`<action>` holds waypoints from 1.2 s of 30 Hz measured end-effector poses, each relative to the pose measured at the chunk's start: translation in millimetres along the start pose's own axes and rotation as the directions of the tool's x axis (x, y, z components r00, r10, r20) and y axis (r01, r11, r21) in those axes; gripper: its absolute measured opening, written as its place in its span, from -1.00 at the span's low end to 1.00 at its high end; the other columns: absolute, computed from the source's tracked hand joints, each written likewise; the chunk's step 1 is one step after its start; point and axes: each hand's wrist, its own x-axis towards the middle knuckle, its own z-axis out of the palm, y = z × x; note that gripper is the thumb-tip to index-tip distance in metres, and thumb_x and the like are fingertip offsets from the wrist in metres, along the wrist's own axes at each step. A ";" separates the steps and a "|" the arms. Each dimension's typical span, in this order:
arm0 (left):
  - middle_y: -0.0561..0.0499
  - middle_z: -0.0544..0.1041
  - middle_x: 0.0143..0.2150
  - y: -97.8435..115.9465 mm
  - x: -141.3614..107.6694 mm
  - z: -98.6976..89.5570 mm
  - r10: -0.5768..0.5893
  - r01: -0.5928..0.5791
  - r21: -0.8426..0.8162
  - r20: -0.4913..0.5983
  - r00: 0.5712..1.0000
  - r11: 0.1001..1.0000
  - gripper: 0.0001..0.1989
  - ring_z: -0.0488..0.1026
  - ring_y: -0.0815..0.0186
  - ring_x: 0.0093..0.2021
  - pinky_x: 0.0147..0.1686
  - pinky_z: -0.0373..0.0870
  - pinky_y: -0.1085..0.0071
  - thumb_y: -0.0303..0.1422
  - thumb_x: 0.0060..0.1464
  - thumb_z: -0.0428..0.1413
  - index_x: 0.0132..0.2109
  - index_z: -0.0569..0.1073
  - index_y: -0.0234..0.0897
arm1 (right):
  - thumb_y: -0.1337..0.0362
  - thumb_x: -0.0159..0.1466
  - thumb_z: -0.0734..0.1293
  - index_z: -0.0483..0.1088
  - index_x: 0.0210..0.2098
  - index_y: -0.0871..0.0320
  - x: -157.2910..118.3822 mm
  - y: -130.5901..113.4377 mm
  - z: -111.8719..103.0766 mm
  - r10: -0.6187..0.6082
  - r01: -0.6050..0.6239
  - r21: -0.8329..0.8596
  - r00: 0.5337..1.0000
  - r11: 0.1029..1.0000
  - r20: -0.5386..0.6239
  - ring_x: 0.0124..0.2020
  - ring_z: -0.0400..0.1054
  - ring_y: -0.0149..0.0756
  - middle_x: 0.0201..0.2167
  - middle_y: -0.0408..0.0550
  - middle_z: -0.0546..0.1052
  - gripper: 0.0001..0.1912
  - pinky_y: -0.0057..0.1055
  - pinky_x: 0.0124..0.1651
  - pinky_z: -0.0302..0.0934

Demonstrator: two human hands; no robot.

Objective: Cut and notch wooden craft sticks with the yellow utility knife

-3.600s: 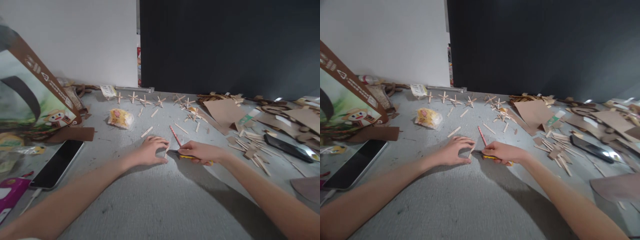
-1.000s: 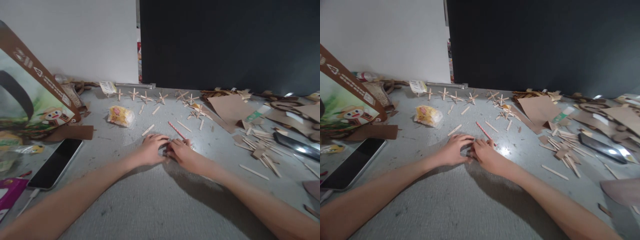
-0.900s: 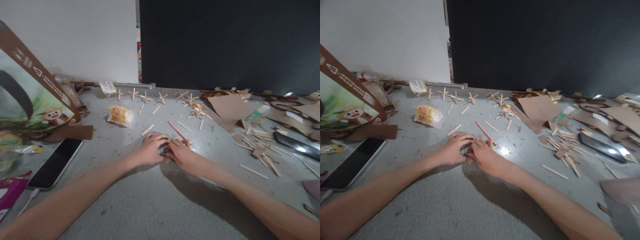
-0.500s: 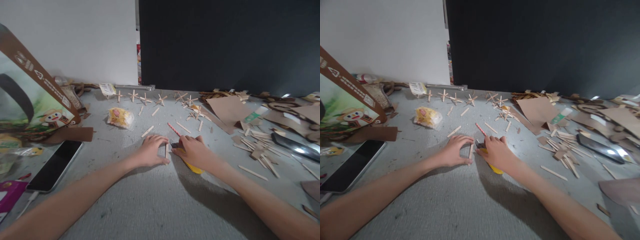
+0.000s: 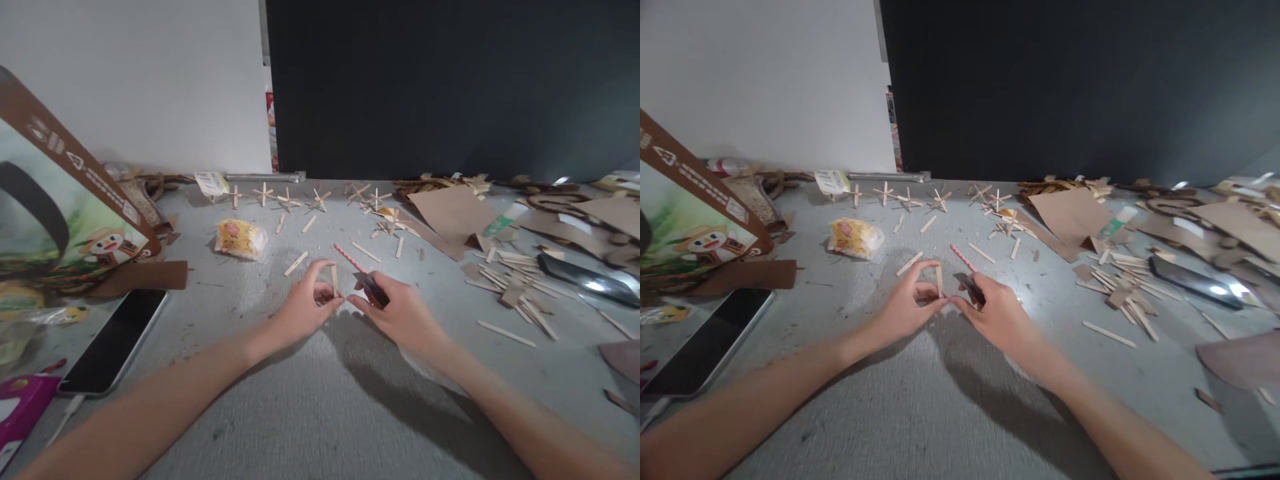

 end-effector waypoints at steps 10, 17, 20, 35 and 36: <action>-0.03 0.69 -0.18 8.3 -12.4 13.6 -0.001 0.001 0.007 0.039 0.999 1.000 -0.40 0.61 0.23 -0.20 -0.05 0.48 0.24 -0.41 0.22 0.20 0.36 0.26 -0.15 | 0.20 0.38 0.33 0.54 -0.16 0.08 -3.4 -8.6 16.1 -0.065 0.074 0.092 0.993 0.993 -0.097 -0.36 0.53 -0.19 -0.35 -0.03 0.65 -0.84 -0.31 -0.30 0.34; 0.00 0.70 -0.22 12.5 -13.5 14.6 0.010 -0.011 0.053 0.018 1.000 0.999 -0.39 0.61 0.24 -0.22 -0.06 0.48 0.26 -0.47 0.19 0.18 0.36 0.29 -0.19 | 0.21 0.43 0.28 0.49 -0.05 0.09 -3.3 -3.4 17.9 -0.041 0.041 0.027 0.999 0.999 -0.002 -0.31 0.59 -0.12 -0.28 0.00 0.68 -0.81 -0.29 -0.30 0.32; 0.00 0.68 -0.25 8.0 -11.8 15.4 -0.008 0.008 -0.028 0.005 1.000 1.000 -0.37 0.60 0.25 -0.24 -0.10 0.46 0.29 -0.47 0.16 0.22 0.35 0.31 -0.20 | 0.22 0.44 0.27 0.48 -0.06 0.09 -3.2 -3.7 18.5 -0.054 0.053 0.023 0.997 0.998 0.047 -0.33 0.57 -0.13 -0.28 0.00 0.67 -0.82 -0.30 -0.33 0.29; 0.17 0.30 -0.45 9.3 9.4 -6.1 -0.253 0.391 -0.716 0.298 0.920 0.579 -0.49 0.14 0.48 -0.56 -0.47 0.06 0.47 -0.54 0.03 0.23 0.16 0.46 -0.30 | 0.07 0.49 0.25 0.41 0.01 0.05 -4.2 2.3 11.0 -0.100 0.103 0.040 0.992 0.994 -0.082 -0.26 0.57 -0.15 -0.18 0.02 0.65 -0.76 -0.28 -0.24 0.38; 0.17 0.27 -0.46 11.2 9.0 -7.3 -0.259 0.434 -0.725 0.348 0.901 0.535 -0.56 0.11 0.47 -0.57 -0.48 0.05 0.46 -0.52 0.06 0.20 0.13 0.47 -0.32 | 0.07 0.49 0.26 0.41 0.03 0.05 -4.5 2.1 11.0 -0.095 0.098 0.039 0.992 0.994 -0.080 -0.28 0.56 -0.16 -0.20 0.00 0.65 -0.75 -0.29 -0.25 0.37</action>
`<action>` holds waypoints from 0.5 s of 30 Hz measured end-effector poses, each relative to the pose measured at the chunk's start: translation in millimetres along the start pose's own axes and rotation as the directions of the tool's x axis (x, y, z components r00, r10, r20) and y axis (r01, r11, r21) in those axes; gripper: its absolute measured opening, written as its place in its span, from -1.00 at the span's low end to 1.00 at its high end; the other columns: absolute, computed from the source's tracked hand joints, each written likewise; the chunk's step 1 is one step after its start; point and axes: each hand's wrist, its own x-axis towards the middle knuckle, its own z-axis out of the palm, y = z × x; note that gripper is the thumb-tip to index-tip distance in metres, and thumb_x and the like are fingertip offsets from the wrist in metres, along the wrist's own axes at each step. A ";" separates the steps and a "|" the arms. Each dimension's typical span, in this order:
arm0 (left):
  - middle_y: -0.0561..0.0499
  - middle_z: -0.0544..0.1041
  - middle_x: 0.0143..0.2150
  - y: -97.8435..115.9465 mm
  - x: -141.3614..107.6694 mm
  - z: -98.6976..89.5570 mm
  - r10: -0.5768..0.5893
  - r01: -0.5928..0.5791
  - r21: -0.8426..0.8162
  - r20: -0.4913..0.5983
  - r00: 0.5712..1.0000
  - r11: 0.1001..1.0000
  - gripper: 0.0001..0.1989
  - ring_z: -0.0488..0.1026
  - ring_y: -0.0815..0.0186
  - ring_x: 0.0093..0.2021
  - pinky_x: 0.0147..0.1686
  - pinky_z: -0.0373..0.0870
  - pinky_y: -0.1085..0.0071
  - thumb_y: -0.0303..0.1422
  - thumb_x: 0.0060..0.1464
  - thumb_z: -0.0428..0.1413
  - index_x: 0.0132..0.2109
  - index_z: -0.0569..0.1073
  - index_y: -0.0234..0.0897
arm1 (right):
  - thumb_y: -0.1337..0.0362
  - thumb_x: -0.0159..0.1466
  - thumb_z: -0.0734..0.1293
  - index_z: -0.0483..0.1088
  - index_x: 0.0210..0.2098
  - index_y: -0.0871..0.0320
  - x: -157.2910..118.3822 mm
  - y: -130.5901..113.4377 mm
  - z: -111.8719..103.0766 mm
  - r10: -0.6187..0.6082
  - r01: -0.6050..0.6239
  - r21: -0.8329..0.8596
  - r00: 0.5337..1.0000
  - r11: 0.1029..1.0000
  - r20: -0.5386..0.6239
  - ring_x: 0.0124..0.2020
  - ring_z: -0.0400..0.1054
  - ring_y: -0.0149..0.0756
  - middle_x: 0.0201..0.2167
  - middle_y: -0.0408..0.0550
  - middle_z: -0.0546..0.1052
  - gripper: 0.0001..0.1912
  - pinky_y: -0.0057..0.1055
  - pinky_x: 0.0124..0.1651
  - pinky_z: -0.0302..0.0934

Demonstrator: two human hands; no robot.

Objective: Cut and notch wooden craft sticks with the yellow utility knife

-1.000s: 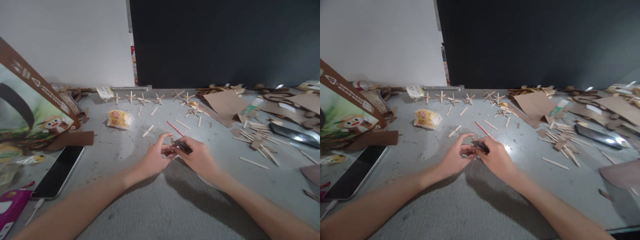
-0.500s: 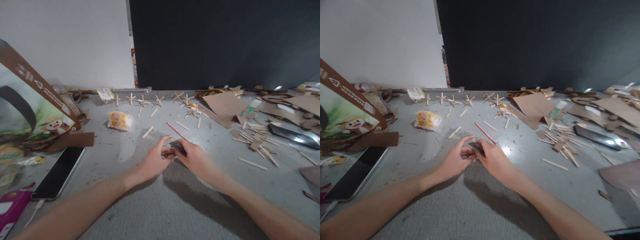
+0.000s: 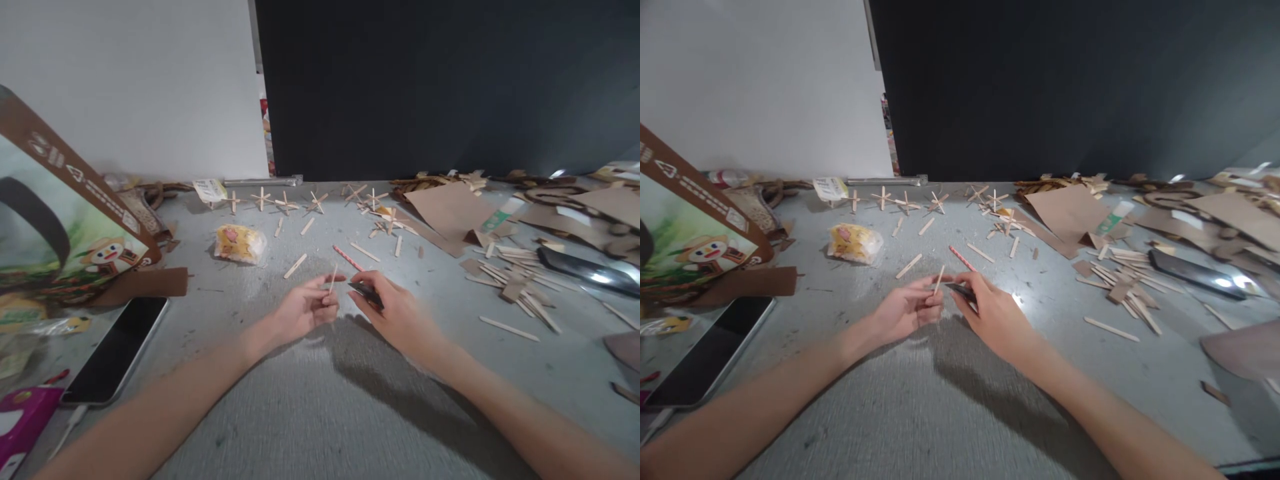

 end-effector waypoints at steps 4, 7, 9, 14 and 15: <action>0.21 0.11 -0.52 4.5 -4.9 3.7 -0.097 0.103 -0.038 0.136 0.986 0.994 -0.70 -0.05 0.47 -0.60 -0.51 -0.01 0.45 -0.48 0.12 0.17 0.02 0.48 -0.34 | 0.07 0.45 0.30 0.42 0.16 0.04 1.9 -1.1 -2.1 0.014 -0.014 0.042 1.000 0.999 0.004 -0.39 0.51 -0.22 -0.32 -0.07 0.63 -0.64 -0.33 -0.32 0.32; 0.23 0.05 -0.54 5.0 -8.0 5.5 -0.148 0.149 0.010 0.226 0.963 0.989 -0.77 -0.12 0.48 -0.61 -0.53 -0.08 0.46 -0.49 0.11 0.18 -0.05 0.47 -0.30 | 0.08 0.44 0.31 0.47 0.15 0.05 5.4 -2.1 -5.7 0.018 -0.021 0.118 0.999 0.993 0.029 -0.43 0.48 -0.27 -0.38 -0.09 0.62 -0.64 -0.38 -0.35 0.29; 0.22 0.06 -0.53 4.2 -9.2 5.4 -0.185 0.181 0.041 0.265 0.946 0.983 -0.80 -0.14 0.49 -0.62 -0.54 -0.11 0.45 -0.48 0.10 0.17 -0.09 0.45 -0.28 | 0.06 0.43 0.32 0.52 0.08 0.07 7.1 -3.7 -7.7 0.029 -0.035 0.151 0.999 0.988 0.046 -0.48 0.43 -0.31 -0.45 -0.13 0.59 -0.67 -0.40 -0.39 0.25; 0.20 0.10 -0.52 1.5 -8.5 4.9 -0.227 0.218 0.066 0.281 0.932 0.974 -0.78 -0.11 0.50 -0.62 -0.53 -0.13 0.45 -0.47 0.07 0.20 -0.09 0.47 -0.29 | -0.06 0.42 0.34 0.52 -0.18 0.09 8.5 -7.5 -9.9 0.058 -0.071 0.201 0.996 0.977 0.069 -0.54 0.32 -0.34 -0.52 -0.15 0.55 -0.66 -0.39 -0.44 0.18; 0.19 0.12 -0.52 1.3 -7.7 5.2 -0.221 0.214 0.053 0.272 0.937 0.975 -0.79 -0.09 0.50 -0.62 -0.53 -0.12 0.45 -0.46 0.07 0.21 -0.11 0.48 -0.30 | -0.08 0.41 0.34 0.50 -0.22 0.09 8.7 -7.4 -10.5 0.065 -0.078 0.205 0.995 0.976 0.072 -0.54 0.31 -0.34 -0.52 -0.14 0.55 -0.64 -0.39 -0.45 0.17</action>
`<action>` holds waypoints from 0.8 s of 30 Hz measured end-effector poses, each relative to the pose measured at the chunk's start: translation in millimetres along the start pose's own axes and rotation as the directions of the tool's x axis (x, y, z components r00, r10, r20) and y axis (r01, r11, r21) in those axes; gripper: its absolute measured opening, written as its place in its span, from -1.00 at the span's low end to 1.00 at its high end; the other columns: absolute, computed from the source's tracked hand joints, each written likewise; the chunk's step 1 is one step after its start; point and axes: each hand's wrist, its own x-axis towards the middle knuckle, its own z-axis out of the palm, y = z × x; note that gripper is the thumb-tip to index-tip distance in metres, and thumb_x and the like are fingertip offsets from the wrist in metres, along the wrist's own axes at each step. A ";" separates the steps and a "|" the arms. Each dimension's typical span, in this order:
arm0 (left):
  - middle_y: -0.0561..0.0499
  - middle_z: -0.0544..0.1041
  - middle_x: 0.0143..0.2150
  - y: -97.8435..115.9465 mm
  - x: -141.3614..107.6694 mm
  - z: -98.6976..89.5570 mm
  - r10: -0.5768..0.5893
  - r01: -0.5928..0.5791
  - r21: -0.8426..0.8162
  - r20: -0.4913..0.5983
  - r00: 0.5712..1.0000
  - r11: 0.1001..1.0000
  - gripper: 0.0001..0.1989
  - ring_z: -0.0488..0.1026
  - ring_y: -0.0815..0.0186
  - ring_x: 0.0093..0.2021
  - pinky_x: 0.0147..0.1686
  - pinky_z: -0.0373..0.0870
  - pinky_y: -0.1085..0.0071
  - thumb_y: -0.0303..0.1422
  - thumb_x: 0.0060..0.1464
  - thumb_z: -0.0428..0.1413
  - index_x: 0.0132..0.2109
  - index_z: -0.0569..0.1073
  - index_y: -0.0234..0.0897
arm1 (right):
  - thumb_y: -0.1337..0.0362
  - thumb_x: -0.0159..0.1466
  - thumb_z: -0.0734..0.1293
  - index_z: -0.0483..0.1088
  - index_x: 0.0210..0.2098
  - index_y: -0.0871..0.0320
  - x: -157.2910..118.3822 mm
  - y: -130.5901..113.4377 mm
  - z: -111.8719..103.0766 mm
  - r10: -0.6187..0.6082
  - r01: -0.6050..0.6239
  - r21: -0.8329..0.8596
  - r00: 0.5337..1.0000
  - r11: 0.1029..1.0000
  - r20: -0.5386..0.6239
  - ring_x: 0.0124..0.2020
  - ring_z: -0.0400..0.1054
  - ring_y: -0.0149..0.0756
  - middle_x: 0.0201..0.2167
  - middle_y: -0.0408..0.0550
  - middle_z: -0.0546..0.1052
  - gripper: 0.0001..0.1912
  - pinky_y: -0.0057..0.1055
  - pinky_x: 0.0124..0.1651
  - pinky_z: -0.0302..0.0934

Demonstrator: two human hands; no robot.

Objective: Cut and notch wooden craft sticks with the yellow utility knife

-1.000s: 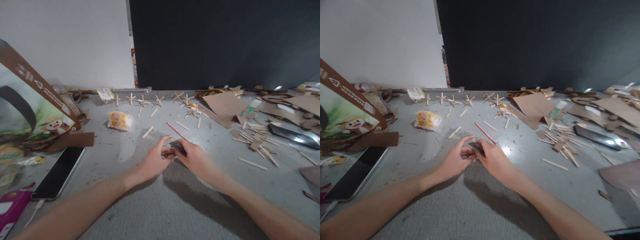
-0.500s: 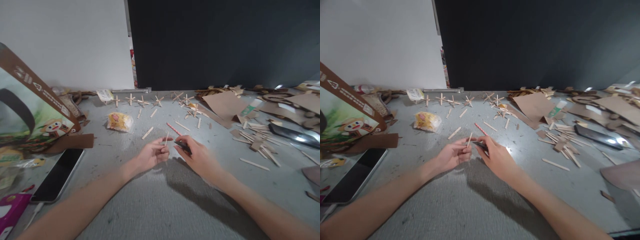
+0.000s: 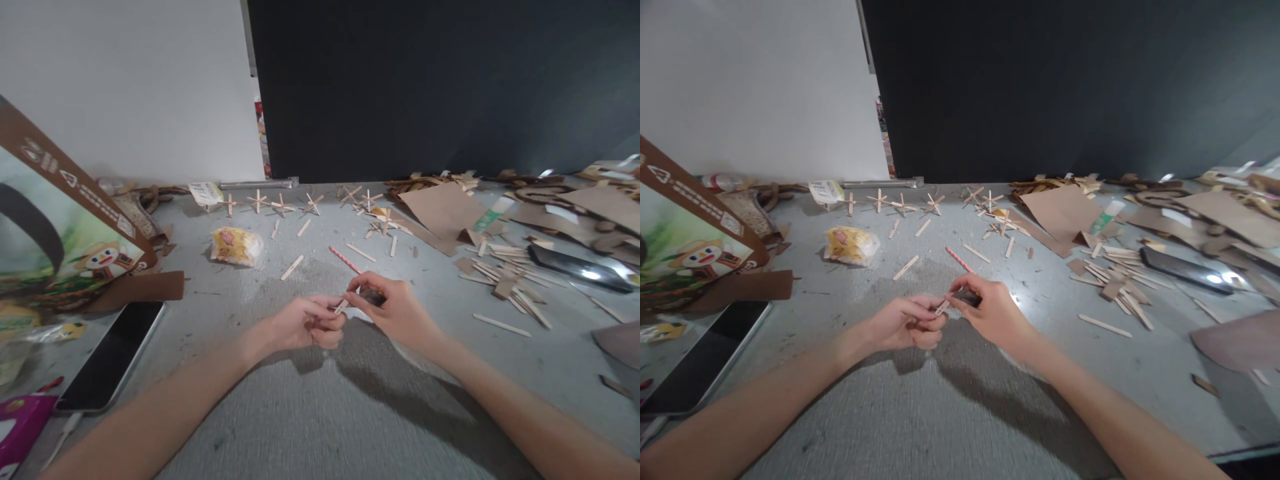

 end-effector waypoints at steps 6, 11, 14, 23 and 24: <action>0.13 0.22 -0.53 3.3 4.4 0.0 0.093 -0.095 -0.006 -0.158 0.983 0.995 -0.79 0.06 0.46 -0.58 -0.54 -0.03 0.45 -0.31 0.23 0.20 -0.13 0.58 -0.41 | -0.04 0.42 0.34 0.47 -0.24 0.08 3.3 5.8 -12.8 -0.034 0.035 0.061 0.999 0.998 -0.010 -0.45 0.39 -0.32 -0.42 -0.08 0.60 -0.68 -0.39 -0.39 0.24; 0.15 0.24 -0.56 3.9 4.4 -2.1 0.166 -0.152 0.095 -0.174 0.971 0.984 -0.79 0.11 0.48 -0.61 -0.55 -0.03 0.44 -0.35 0.23 0.23 -0.10 0.62 -0.45 | -0.12 0.37 0.38 0.50 -0.27 0.08 5.9 10.6 -23.7 -0.027 0.027 0.041 1.000 0.999 -0.015 -0.50 0.35 -0.34 -0.47 -0.12 0.54 -0.62 -0.43 -0.47 0.20; 0.11 0.31 -0.54 3.1 3.8 -2.5 0.185 -0.164 0.121 -0.187 0.965 0.979 -0.80 0.19 0.46 -0.60 -0.53 0.01 0.43 -0.37 0.19 0.26 -0.10 0.62 -0.43 | -0.17 0.36 0.38 0.52 -0.28 0.09 5.8 11.1 -25.7 -0.032 0.032 0.013 0.999 0.999 -0.014 -0.52 0.33 -0.36 -0.49 -0.13 0.52 -0.56 -0.43 -0.48 0.20; 0.12 0.34 -0.53 3.0 3.9 -1.9 0.183 -0.147 0.158 -0.245 0.952 0.976 -0.80 0.23 0.47 -0.57 -0.51 0.04 0.43 -0.35 0.14 0.32 -0.13 0.59 -0.38 | -0.20 0.39 0.35 0.53 -0.24 0.08 4.2 13.1 -27.1 -0.072 0.073 -0.037 0.997 0.997 0.021 -0.55 0.31 -0.36 -0.53 -0.17 0.48 -0.54 -0.42 -0.49 0.22; 0.12 0.35 -0.53 3.0 3.9 -2.1 0.183 -0.145 0.166 -0.247 0.951 0.975 -0.80 0.24 0.47 -0.57 -0.50 0.05 0.42 -0.34 0.15 0.32 -0.13 0.58 -0.37 | -0.20 0.39 0.35 0.53 -0.23 0.07 4.1 13.6 -27.3 -0.077 0.078 -0.048 0.997 0.996 0.020 -0.55 0.32 -0.36 -0.53 -0.17 0.48 -0.54 -0.42 -0.48 0.21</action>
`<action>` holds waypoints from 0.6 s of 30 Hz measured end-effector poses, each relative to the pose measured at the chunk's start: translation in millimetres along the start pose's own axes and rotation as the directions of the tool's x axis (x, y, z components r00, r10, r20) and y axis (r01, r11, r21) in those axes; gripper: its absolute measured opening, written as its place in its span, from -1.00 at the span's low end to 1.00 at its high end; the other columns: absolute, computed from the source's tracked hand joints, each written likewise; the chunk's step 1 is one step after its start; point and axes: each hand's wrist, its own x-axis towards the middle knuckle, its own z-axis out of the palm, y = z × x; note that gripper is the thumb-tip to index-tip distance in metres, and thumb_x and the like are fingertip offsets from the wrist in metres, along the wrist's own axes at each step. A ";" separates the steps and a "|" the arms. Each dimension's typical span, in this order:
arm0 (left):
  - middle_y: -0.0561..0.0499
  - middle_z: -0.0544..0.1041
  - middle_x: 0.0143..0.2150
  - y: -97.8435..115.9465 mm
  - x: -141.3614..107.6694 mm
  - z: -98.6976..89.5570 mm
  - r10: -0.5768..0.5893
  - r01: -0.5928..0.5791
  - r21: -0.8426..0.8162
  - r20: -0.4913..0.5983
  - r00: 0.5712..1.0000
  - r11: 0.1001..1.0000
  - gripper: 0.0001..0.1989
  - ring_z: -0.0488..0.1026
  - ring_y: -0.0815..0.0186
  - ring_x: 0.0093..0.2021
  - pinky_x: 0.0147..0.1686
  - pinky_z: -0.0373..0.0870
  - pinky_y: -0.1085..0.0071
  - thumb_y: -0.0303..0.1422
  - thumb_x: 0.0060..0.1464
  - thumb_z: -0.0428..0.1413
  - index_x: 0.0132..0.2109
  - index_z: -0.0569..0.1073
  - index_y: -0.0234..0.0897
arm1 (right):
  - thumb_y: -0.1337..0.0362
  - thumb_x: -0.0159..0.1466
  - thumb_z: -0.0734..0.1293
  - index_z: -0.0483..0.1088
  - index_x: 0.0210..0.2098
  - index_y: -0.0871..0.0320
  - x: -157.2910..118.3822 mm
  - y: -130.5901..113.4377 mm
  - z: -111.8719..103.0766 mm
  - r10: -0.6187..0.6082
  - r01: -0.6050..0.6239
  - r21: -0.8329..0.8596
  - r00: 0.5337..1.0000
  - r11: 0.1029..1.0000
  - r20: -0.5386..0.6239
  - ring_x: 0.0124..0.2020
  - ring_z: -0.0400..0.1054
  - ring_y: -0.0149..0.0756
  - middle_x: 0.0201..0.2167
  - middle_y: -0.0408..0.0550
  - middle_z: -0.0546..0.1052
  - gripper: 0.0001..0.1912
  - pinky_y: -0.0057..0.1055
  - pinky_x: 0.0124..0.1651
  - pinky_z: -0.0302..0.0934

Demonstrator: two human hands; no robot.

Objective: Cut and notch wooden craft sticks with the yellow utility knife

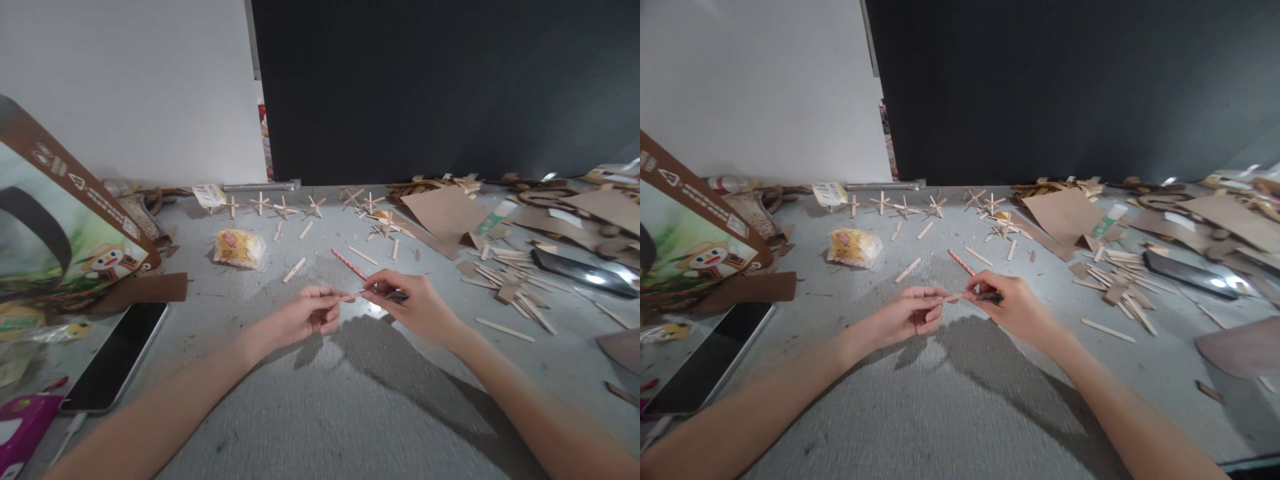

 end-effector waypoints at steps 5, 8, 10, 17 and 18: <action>0.13 0.38 -0.53 -0.4 -0.1 -1.1 0.001 0.000 0.080 -0.009 1.000 0.997 -0.78 0.31 0.44 -0.59 -0.50 0.13 0.42 -0.26 0.18 0.32 -0.17 0.51 -0.33 | -0.08 0.41 0.36 0.53 -0.22 0.07 -1.2 4.2 -1.4 0.012 -0.011 -0.031 0.999 0.999 0.032 -0.54 0.32 -0.38 -0.52 -0.19 0.49 -0.65 -0.44 -0.47 0.17; 0.13 0.39 -0.55 -1.7 2.0 -2.4 0.025 -0.020 0.128 -0.042 0.999 0.992 -0.66 0.34 0.44 -0.60 -0.48 0.20 0.42 -0.16 0.14 0.35 -0.33 0.42 -0.29 | 0.00 0.41 0.37 0.53 -0.22 0.07 -2.4 6.2 -0.4 0.018 -0.014 -0.057 0.998 0.998 0.066 -0.53 0.36 -0.37 -0.49 -0.19 0.51 -0.72 -0.44 -0.45 0.18; 0.12 0.39 -0.56 -2.8 4.5 -4.2 0.051 -0.035 0.166 -0.093 0.994 0.986 -0.60 0.35 0.43 -0.59 -0.47 0.21 0.42 -0.10 0.12 0.34 -0.39 0.37 -0.26 | 0.05 0.40 0.38 0.52 -0.20 0.06 -3.7 6.5 2.5 0.019 -0.012 -0.086 0.996 0.996 0.082 -0.49 0.40 -0.35 -0.47 -0.18 0.54 -0.78 -0.44 -0.42 0.20; 0.07 0.45 -0.50 -4.6 7.8 -14.9 0.369 -0.109 0.752 -0.187 0.910 0.650 -0.65 0.30 0.37 -0.49 -0.44 0.13 0.43 -0.09 0.25 0.20 -0.35 0.48 -0.27 | 0.19 0.37 0.38 0.44 -0.07 0.02 -10.8 0.2 14.5 0.001 0.064 -0.334 0.982 0.940 0.191 -0.44 0.51 -0.25 -0.38 -0.14 0.63 -0.85 -0.40 -0.39 0.20; 0.08 0.44 -0.49 -5.2 7.5 -15.8 0.392 -0.116 0.793 -0.164 0.905 0.599 -0.65 0.29 0.36 -0.47 -0.43 0.13 0.43 -0.09 0.26 0.17 -0.35 0.48 -0.26 | 0.14 0.39 0.38 0.41 -0.03 0.03 -12.2 -0.2 14.9 -0.011 0.083 -0.367 0.981 0.927 0.195 -0.41 0.53 -0.21 -0.33 -0.09 0.65 -0.80 -0.39 -0.38 0.21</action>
